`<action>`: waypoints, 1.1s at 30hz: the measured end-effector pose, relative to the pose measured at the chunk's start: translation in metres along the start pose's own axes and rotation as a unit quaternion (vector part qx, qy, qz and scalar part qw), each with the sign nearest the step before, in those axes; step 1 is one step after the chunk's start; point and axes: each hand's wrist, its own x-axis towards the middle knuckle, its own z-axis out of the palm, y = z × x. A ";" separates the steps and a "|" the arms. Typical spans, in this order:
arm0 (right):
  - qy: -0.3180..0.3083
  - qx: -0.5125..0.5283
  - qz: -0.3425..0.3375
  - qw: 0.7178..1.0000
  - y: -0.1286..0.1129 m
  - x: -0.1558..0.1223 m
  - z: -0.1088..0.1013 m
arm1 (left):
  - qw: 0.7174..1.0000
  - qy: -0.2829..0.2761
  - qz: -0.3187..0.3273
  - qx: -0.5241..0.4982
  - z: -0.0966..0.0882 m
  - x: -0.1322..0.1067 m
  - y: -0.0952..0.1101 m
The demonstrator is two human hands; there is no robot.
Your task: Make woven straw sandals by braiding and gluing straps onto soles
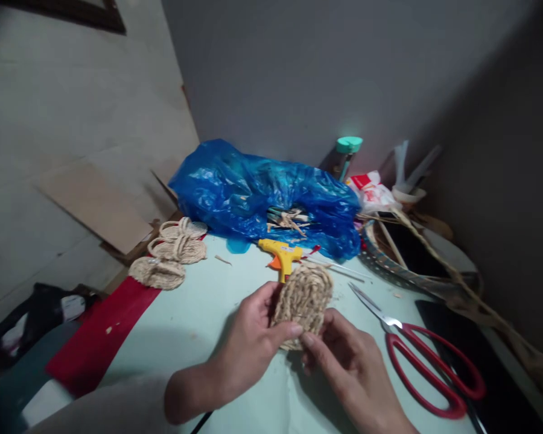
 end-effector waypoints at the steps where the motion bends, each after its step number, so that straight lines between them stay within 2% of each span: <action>1: -0.009 0.021 0.006 1.000 -0.003 0.000 0.002 | 1.000 -0.003 -0.004 0.010 -0.001 0.000 0.000; 4: -0.023 0.074 0.015 0.997 -0.007 0.001 0.006 | 0.999 -0.022 -0.012 0.031 -0.004 0.001 0.004; 8: -0.018 0.108 0.012 0.994 -0.006 0.002 0.007 | 0.999 -0.038 -0.037 0.008 -0.005 0.005 0.007; 16: 0.028 0.143 -0.007 0.989 -0.005 0.009 0.001 | 0.998 0.035 -0.058 0.017 -0.005 0.009 0.002; 23: 0.002 0.219 0.000 0.976 -0.002 0.009 -0.002 | 0.996 0.030 -0.089 0.007 -0.010 0.014 -0.001; 28: 0.013 0.204 -0.003 0.979 -0.003 0.008 0.002 | 0.993 0.000 -0.114 -0.017 -0.016 0.013 -0.004; 33: 0.028 0.166 -0.008 0.986 -0.006 0.008 0.001 | 0.994 0.017 -0.111 0.011 -0.017 0.011 -0.002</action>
